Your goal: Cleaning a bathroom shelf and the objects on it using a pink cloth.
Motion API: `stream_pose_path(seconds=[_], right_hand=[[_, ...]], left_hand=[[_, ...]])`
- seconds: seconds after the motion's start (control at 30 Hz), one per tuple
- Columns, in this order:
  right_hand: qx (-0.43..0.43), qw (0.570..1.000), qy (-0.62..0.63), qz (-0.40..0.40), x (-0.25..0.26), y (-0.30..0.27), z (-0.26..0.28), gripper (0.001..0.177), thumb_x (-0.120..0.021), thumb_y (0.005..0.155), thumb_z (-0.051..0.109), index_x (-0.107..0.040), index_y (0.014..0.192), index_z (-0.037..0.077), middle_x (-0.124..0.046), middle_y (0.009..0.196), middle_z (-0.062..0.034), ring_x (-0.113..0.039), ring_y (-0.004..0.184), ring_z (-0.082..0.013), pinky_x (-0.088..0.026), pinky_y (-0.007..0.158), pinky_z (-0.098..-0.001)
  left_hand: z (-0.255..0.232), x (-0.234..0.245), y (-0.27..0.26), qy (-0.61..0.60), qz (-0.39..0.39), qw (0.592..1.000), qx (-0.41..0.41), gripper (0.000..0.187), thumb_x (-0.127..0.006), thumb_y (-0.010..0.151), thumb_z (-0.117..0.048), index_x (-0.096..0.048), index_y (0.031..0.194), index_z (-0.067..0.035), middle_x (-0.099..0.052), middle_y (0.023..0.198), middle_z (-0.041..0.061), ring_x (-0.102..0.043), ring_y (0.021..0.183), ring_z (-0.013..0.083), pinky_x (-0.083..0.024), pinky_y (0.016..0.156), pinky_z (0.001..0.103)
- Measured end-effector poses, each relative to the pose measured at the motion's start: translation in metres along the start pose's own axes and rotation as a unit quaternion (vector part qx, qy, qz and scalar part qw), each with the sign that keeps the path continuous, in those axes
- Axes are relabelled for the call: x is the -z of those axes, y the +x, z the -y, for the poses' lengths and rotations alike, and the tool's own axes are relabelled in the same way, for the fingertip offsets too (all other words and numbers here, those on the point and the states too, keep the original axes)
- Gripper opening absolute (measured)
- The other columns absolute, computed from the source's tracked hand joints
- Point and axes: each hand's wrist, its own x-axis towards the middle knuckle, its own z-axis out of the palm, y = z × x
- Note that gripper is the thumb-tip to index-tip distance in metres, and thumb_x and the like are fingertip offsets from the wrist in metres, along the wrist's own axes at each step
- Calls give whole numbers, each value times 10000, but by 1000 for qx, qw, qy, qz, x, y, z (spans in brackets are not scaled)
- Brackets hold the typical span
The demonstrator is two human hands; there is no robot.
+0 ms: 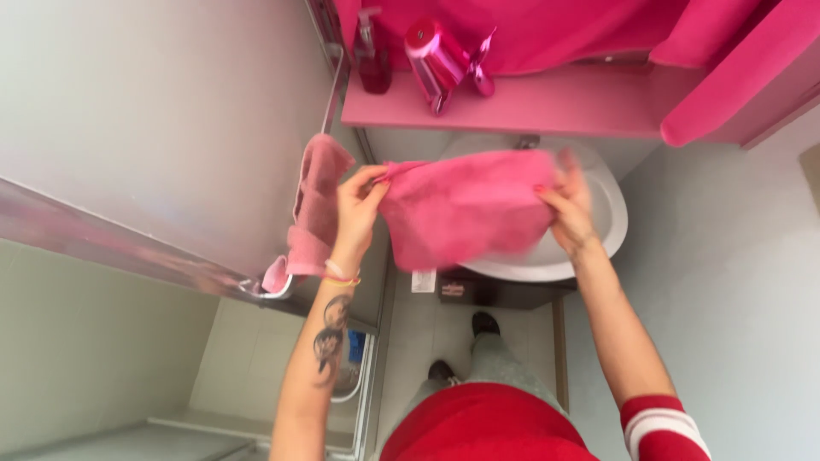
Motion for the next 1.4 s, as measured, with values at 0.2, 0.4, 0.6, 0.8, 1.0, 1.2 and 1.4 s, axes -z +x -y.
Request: stream_pose_path(seconds=[0.2, 0.4, 0.6, 0.8, 1.0, 1.2, 1.4], right_hand=[[139, 947, -287, 48, 36, -7, 33, 347, -692, 906, -128, -712, 1244, -50, -697, 1175, -234, -695, 1010, -253, -598, 884, -377], [205, 950, -230, 54, 31, -15, 43, 290, -506, 820, -211, -605, 730, 47, -689, 1306, -92, -672, 1074, -180, -557, 930, -332], [219, 950, -215, 58, 61, 4, 36, 289, -503, 854, -216, -591, 764, 45, -703, 1212, -122, -674, 1122, -162, -541, 1016, -312], [97, 961, -260, -10, 63, 8, 40, 305, -578, 996, -28, -593, 1285, 66, -714, 1020, -61, -664, 948, -121, -528, 832, -261], [-51, 989, -139, 33, 125, 38, -9, 363, -445, 1131, 288, -602, 1328, 26, -674, 1230, -87, -624, 1105, -188, -510, 971, -383], [-185, 982, 37, -14, 87, 39, 19, 528, -304, 1086, 437, -549, 1393, 84, -604, 1405, -119, -572, 1305, -281, -432, 1132, -453], [-181, 963, 187, 71, 80, 46, 21, 677, -365, 1080, 576, -487, 1477, 41, -518, 1501, -154, -457, 1408, -341, -393, 1186, -496]], left_hand=[[12, 24, 5, 162, 93, 956, -228, 193, -559, 795, 181, -691, 877, 66, -683, 1208, 125, -660, 1116, 210, -512, 964, 298], [-27, -4, -8, 288, 156, 917, -230, 196, -567, 800, 162, -679, 802, 1, -711, 1264, 147, -717, 1109, 295, -573, 824, 334], [-49, -23, -11, 397, 229, 870, -183, 229, -591, 810, 137, -706, 910, -34, -716, 1021, 107, -741, 937, 274, -579, 822, 322], [40, -1, 8, 128, 208, 969, 34, 246, -721, 833, 26, -673, 1066, -38, -673, 1060, 31, -610, 913, 141, -527, 777, 301], [7, -37, 24, 26, 193, 975, 105, 569, -797, 766, -27, -562, 1268, -157, -691, 1025, -20, -676, 980, 100, -570, 856, 262], [39, -34, 50, 125, 289, 932, 180, 215, -733, 902, -54, -716, 1110, -4, -749, 1029, 28, -665, 974, 92, -535, 873, 255], [121, -50, 81, 160, 354, 915, 106, 330, -692, 789, -3, -641, 1115, -11, -731, 1009, 51, -679, 943, 125, -565, 827, 292]])
